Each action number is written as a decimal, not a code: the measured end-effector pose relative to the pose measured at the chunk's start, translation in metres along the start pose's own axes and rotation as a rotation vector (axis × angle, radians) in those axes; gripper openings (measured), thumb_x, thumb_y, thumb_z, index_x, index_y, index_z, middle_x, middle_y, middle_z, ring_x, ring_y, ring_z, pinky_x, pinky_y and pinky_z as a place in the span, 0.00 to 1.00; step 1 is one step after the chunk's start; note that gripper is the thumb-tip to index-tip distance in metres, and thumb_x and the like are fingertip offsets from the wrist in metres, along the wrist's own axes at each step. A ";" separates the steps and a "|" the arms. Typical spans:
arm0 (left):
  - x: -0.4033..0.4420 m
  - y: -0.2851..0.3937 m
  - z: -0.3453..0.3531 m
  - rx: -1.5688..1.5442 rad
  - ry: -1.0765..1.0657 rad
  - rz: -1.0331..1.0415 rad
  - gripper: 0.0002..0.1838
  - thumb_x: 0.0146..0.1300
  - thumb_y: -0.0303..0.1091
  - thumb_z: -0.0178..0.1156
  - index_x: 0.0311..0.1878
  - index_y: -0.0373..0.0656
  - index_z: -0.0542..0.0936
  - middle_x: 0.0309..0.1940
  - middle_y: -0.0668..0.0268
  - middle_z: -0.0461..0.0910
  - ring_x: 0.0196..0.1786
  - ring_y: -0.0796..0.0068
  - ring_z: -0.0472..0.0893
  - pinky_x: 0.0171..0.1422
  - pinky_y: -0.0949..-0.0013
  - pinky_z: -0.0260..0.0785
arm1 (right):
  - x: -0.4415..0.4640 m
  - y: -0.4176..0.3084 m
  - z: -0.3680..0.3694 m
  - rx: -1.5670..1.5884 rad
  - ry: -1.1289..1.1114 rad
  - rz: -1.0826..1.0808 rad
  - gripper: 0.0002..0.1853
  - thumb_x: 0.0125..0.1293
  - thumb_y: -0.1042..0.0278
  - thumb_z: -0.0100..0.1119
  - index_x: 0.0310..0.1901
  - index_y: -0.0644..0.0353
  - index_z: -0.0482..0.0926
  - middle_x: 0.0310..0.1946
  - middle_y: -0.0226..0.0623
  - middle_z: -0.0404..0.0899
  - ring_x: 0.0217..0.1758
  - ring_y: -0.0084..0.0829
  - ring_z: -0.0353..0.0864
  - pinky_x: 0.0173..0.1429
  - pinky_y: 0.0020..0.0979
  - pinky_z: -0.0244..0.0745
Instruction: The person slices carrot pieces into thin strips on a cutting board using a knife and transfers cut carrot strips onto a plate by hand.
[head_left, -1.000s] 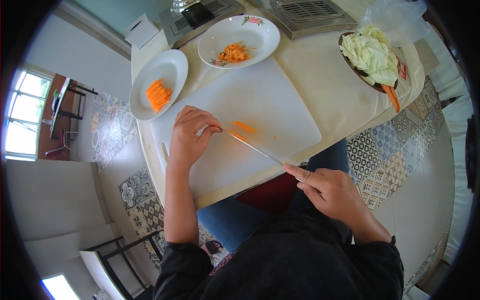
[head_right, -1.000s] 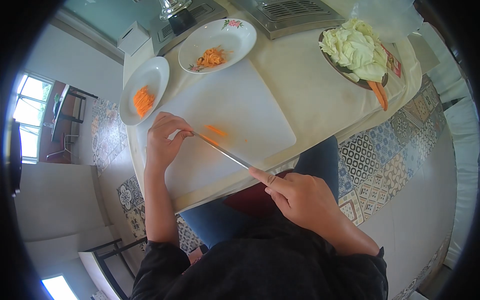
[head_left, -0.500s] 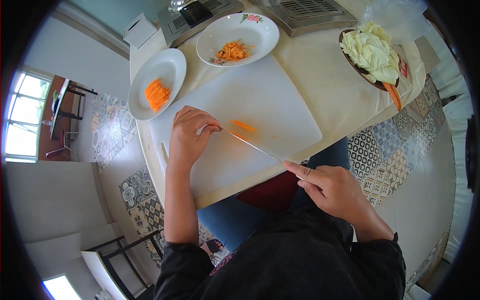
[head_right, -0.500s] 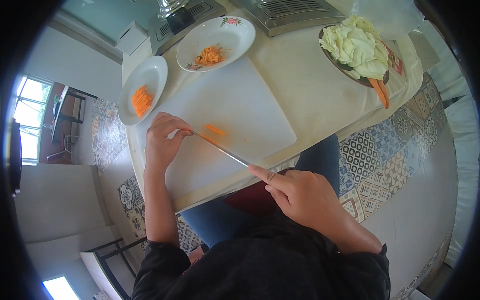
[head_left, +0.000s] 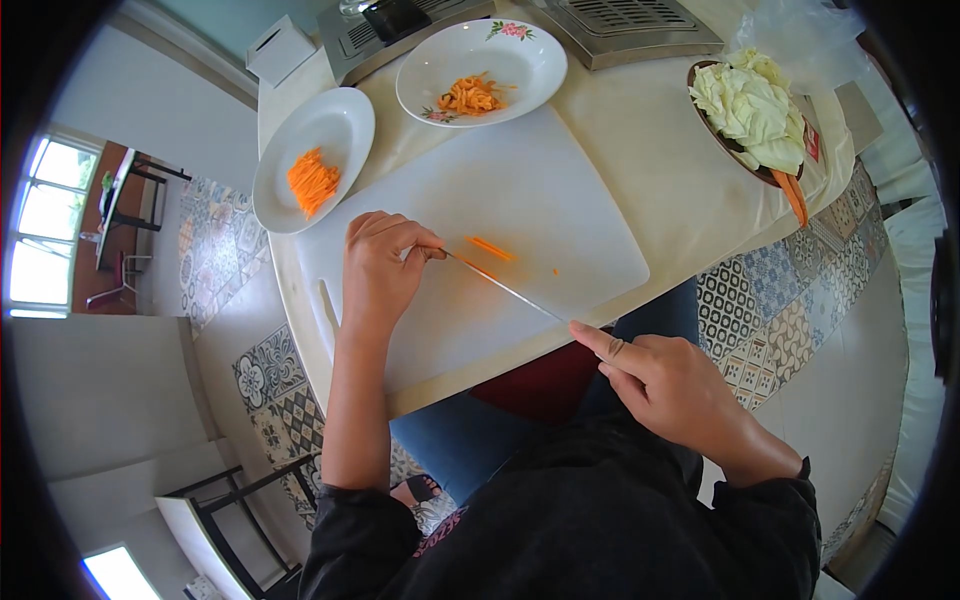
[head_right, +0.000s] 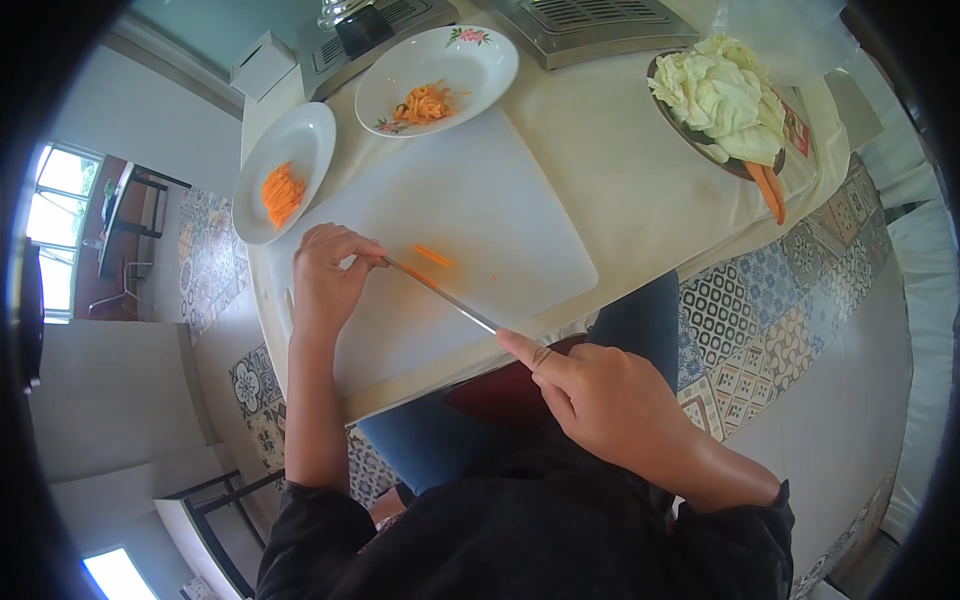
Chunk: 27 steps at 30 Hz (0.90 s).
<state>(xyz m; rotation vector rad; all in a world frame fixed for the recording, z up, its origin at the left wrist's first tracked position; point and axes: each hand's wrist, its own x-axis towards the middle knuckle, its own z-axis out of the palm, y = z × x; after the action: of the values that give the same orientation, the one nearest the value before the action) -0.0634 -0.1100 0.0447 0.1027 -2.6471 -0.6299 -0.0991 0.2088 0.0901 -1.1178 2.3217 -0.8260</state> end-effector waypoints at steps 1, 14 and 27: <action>0.000 -0.001 0.000 -0.005 -0.007 -0.013 0.07 0.47 0.19 0.68 0.27 0.43 0.88 0.27 0.66 0.86 0.36 0.66 0.83 0.57 0.64 0.71 | 0.001 -0.002 -0.003 -0.005 -0.017 -0.001 0.28 0.69 0.71 0.58 0.71 0.44 0.74 0.26 0.42 0.79 0.28 0.46 0.81 0.34 0.45 0.77; 0.000 -0.007 0.006 -0.015 0.039 0.005 0.05 0.51 0.22 0.69 0.32 0.42 0.88 0.33 0.67 0.88 0.44 0.64 0.80 0.56 0.61 0.73 | 0.011 0.009 -0.002 0.246 -0.092 0.090 0.27 0.74 0.70 0.55 0.74 0.49 0.70 0.22 0.45 0.76 0.20 0.33 0.76 0.34 0.35 0.74; -0.057 0.056 0.019 0.009 0.238 -0.413 0.08 0.56 0.34 0.74 0.35 0.42 0.87 0.39 0.67 0.84 0.49 0.61 0.79 0.57 0.58 0.68 | -0.001 0.013 0.020 0.428 -0.086 0.185 0.27 0.76 0.69 0.56 0.75 0.50 0.68 0.23 0.42 0.77 0.21 0.34 0.74 0.36 0.29 0.75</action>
<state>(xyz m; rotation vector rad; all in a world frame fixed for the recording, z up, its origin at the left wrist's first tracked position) -0.0180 -0.0428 0.0322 0.6965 -2.4093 -0.6851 -0.0933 0.2090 0.0668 -0.7281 2.0087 -1.1100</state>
